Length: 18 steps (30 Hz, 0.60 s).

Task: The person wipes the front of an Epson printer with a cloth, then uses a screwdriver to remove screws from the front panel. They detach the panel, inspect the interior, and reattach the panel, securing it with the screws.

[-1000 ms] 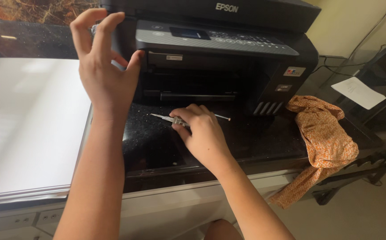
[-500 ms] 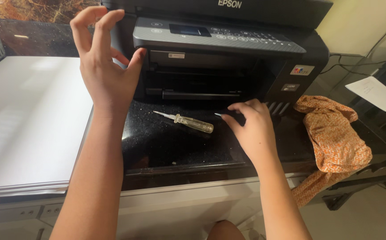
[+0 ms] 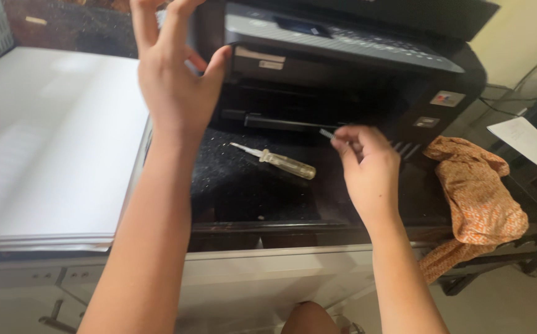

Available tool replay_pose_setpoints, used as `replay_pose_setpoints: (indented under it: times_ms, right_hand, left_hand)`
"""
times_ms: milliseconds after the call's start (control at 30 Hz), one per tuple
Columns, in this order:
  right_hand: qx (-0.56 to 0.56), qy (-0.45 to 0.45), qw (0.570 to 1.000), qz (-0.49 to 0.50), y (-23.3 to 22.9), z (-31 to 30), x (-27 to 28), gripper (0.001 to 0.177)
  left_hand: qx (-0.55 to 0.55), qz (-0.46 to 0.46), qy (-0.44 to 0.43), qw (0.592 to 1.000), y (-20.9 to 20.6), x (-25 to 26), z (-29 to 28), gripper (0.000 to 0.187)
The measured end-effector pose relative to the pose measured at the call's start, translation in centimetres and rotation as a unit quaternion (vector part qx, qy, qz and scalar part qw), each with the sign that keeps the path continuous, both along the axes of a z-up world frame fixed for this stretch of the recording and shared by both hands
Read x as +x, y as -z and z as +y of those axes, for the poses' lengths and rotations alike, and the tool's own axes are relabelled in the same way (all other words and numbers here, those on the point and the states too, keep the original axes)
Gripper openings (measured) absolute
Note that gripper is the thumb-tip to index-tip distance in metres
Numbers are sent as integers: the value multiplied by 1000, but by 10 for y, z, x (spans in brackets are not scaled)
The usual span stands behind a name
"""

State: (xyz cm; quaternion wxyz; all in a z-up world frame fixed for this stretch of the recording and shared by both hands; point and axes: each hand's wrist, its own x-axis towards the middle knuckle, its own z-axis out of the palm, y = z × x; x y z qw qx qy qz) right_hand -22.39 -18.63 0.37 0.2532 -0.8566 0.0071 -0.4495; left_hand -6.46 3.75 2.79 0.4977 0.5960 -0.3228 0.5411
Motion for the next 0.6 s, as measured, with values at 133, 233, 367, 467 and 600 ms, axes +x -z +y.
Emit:
replay_pose_setpoints:
  times_ms: [133, 233, 367, 467, 600]
  right_hand:
    - [-14, 11, 1000, -10, -11, 17, 12, 14]
    - [-93, 22, 994, -59, -15, 28, 20, 8]
    - [-145, 16, 985, -95, -17, 42, 33, 5]
    - [-116, 24, 989, -90, -15, 46, 42, 4]
    - [-106, 15, 987, -119, -19, 48, 49, 4]
  left_hand:
    - [-2, 21, -51, 998, 6, 9, -2, 69]
    - [6, 56, -66, 996, 13, 16, -6, 63]
    - [-12, 48, -77, 996, 13, 26, -10, 47]
    - [-21, 35, -90, 995, 15, 30, -13, 34]
    - [-38, 26, -89, 995, 16, 34, -17, 34]
